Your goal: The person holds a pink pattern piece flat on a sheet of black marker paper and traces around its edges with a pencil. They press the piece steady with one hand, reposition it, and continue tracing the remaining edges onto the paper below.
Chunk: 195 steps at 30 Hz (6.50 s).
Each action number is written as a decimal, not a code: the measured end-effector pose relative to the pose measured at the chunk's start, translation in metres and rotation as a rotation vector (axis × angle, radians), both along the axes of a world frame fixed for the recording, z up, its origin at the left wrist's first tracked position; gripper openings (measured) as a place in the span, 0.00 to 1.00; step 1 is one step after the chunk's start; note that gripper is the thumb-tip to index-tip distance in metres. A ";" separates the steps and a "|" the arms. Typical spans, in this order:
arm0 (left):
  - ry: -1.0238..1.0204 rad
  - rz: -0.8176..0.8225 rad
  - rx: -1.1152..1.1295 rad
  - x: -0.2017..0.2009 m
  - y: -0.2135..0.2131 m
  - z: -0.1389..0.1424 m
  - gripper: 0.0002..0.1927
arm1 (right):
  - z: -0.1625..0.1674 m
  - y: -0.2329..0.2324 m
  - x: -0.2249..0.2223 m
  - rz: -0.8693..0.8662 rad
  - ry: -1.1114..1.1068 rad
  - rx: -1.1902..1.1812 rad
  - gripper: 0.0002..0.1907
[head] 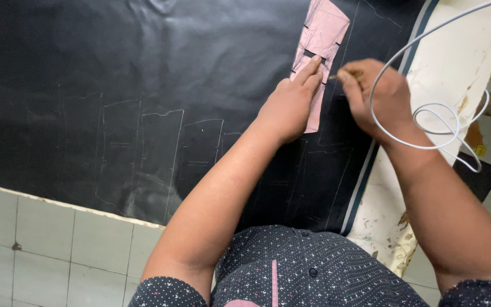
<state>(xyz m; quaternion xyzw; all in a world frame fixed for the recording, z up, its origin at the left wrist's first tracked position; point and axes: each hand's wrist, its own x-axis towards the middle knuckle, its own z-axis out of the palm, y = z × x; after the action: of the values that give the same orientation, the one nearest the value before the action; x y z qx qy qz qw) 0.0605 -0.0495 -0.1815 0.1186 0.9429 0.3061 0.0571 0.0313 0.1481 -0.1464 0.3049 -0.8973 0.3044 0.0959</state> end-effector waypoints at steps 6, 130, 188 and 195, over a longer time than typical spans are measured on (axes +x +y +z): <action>0.007 0.017 0.100 0.001 -0.001 -0.005 0.21 | 0.002 -0.004 0.014 0.006 -0.027 -0.050 0.06; 0.005 -0.089 0.557 0.110 -0.095 0.036 0.21 | -0.006 -0.063 0.216 -0.295 0.064 0.095 0.14; 0.097 0.448 -0.404 0.370 -0.526 0.064 0.42 | 0.013 -0.206 0.389 -0.752 -0.011 0.099 0.22; 0.133 0.463 -0.281 0.361 -0.509 0.082 0.42 | 0.059 -0.245 0.314 -0.779 -0.311 0.095 0.41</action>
<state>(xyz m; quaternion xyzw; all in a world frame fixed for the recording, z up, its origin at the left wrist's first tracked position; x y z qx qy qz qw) 0.4218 -0.5587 -0.0997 -0.0893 0.9797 0.1689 -0.0604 0.3454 -0.0966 -0.0878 -0.1027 -0.9624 0.2460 0.0531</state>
